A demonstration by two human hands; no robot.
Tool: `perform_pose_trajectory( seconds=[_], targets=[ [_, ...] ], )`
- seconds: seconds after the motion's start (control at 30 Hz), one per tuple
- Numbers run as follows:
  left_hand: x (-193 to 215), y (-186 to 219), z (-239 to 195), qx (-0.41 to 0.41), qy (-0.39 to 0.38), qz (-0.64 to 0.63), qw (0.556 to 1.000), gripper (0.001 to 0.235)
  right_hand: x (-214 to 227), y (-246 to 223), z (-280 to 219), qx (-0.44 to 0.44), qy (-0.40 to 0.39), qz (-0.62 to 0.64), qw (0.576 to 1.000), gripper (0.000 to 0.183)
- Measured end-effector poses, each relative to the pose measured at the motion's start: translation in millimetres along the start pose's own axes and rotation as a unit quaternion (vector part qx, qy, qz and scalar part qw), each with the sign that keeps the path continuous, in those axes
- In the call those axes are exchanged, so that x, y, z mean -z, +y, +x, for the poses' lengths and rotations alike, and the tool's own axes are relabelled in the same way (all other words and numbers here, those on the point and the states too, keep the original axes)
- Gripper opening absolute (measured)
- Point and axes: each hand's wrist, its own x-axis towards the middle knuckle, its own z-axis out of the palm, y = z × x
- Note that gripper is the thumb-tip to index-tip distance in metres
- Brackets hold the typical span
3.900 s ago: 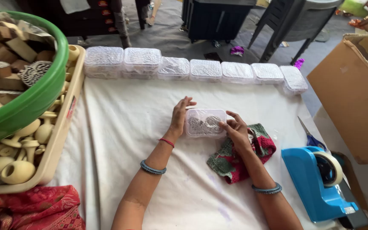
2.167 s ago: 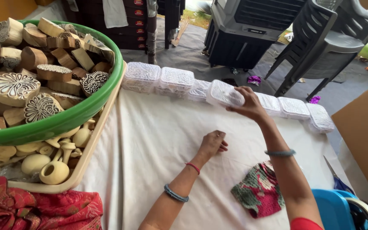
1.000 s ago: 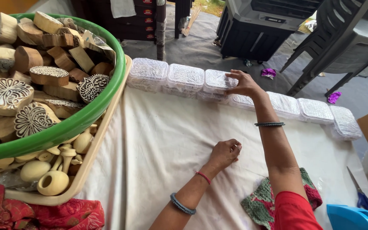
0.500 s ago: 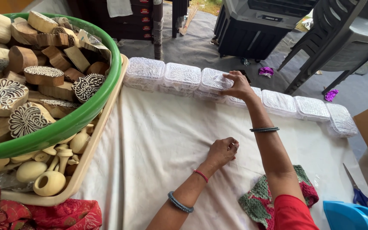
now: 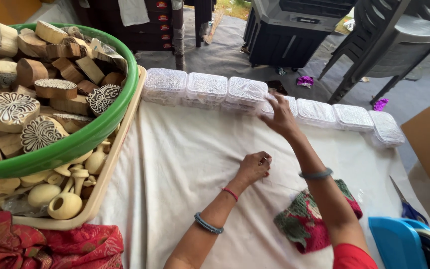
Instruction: The person wipes a wooden stamp with a cloth, then picks up another stamp from a green basin and wipes it as well. The person handles the stamps one at a time, rotating them to clean different sides.
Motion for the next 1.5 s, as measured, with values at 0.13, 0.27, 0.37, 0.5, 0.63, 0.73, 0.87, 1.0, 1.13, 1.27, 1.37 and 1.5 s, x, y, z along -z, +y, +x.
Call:
perform_pose_trajectory(
  seconds=[0.13, 0.27, 0.37, 0.5, 0.63, 0.73, 0.87, 1.0, 1.13, 1.27, 1.37, 1.5],
  targets=[
    [0, 0, 2, -0.012, 0.0, -0.005, 1.0, 0.025, 46, -10, -97, -0.007, -0.12, -0.054, 0.991, 0.066],
    [-2, -6, 6, -0.049, 0.02, 0.052, 0.997, 0.023, 99, -17, -186, -0.159, -0.241, -0.15, 0.945, 0.076],
    [-2, -8, 2, -0.063, 0.021, 0.051, 0.996, 0.022, 109, 11, -243, -0.222, -0.212, -0.168, 0.937, 0.083],
    [-1, -3, -6, -0.101, 0.041, 0.086, 0.99, 0.021, 108, 25, -286, -0.283, -0.183, -0.022, 0.941, 0.091],
    [-3, -6, -9, -0.115, 0.056, 0.11, 0.986, 0.021, 119, -64, -285, -0.274, -0.186, -0.066, 0.941, 0.095],
    [-2, -8, -11, -0.125, 0.062, 0.168, 0.976, 0.021, 116, -95, -288, -0.235, -0.227, -0.176, 0.929, 0.103],
    [-2, -20, -14, -0.15, 0.044, 0.213, 0.964, 0.024, 100, -89, -310, -0.132, -0.115, -0.132, 0.976, 0.073],
    [0, -38, -30, -0.21, -0.036, 0.315, 0.925, 0.035, 102, -83, -305, -0.075, -0.069, -0.093, 0.99, 0.054],
    [-4, -14, -95, -0.216, -0.116, 0.48, 0.843, 0.063, 111, -70, -267, -0.104, -0.045, -0.006, 0.994, 0.056],
    [-9, 8, -151, -0.239, -0.195, 0.545, 0.78, 0.078, 92, -73, -221, -0.052, 0.045, -0.018, 0.997, 0.046],
    [-6, 4, -160, -0.263, -0.241, 0.521, 0.775, 0.079, 59, -67, -208, -0.036, 0.054, -0.024, 0.998, 0.042],
    [41, 18, -142, -0.155, -0.383, 0.391, 0.822, 0.076, 30, -67, -208, 0.012, 0.014, -0.145, 0.989, 0.047]
  ],
)
